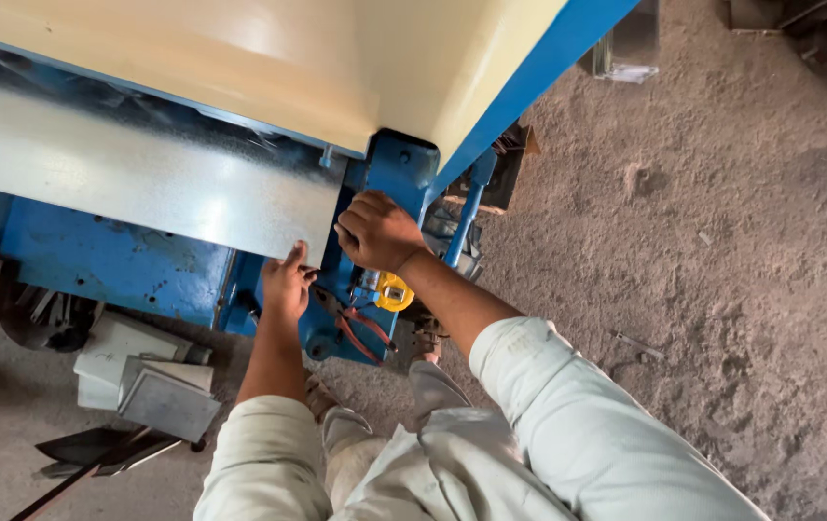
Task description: The person repeatedly picks up rectangular metal sheets from a stack, places them into a blue industrial bending machine, and operates the lever to bend the edge. After each bend, the person removes the sheet and places it back onto the stack.
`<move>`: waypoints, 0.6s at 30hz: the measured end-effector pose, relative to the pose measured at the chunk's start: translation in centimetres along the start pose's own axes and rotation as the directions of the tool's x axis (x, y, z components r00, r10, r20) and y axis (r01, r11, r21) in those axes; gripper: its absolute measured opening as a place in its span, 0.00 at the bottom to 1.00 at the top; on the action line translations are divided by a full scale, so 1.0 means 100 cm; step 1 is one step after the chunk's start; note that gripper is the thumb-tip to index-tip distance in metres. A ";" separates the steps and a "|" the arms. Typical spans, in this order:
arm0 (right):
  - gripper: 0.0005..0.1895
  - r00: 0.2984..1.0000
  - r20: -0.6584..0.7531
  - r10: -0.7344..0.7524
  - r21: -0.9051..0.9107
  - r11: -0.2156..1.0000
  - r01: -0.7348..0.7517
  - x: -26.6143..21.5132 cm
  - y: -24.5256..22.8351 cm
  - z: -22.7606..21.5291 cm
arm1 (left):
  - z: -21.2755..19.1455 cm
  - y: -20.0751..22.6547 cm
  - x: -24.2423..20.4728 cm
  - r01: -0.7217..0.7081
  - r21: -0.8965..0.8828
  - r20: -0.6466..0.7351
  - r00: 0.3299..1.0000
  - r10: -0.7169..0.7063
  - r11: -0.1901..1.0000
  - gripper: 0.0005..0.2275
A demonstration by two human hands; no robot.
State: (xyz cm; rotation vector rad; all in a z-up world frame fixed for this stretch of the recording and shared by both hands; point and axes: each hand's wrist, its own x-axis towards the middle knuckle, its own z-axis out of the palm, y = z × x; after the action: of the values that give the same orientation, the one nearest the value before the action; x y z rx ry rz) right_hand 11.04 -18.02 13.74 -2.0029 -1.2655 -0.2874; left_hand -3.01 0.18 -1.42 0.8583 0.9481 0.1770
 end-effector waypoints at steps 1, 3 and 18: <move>0.07 1.000 0.009 0.000 0.004 1.000 0.000 0.003 0.004 0.000 | 0.004 0.001 0.003 -0.029 -0.007 0.038 0.999 0.029 1.000 0.15; 0.07 0.999 0.044 0.011 0.033 0.999 -0.012 0.000 0.005 0.001 | -0.006 -0.010 -0.019 -0.044 -0.014 0.043 0.998 0.044 0.999 0.15; 0.08 0.999 0.034 0.021 -0.011 1.000 -0.021 0.009 0.009 0.006 | -0.005 -0.017 -0.009 -0.103 -0.020 0.035 0.994 0.104 0.994 0.16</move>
State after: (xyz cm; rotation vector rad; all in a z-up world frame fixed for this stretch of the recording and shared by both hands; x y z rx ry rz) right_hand 12.09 -17.22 13.41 -2.0368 -1.2656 -0.2510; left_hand -4.33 -1.07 -2.22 0.8913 0.8678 0.2582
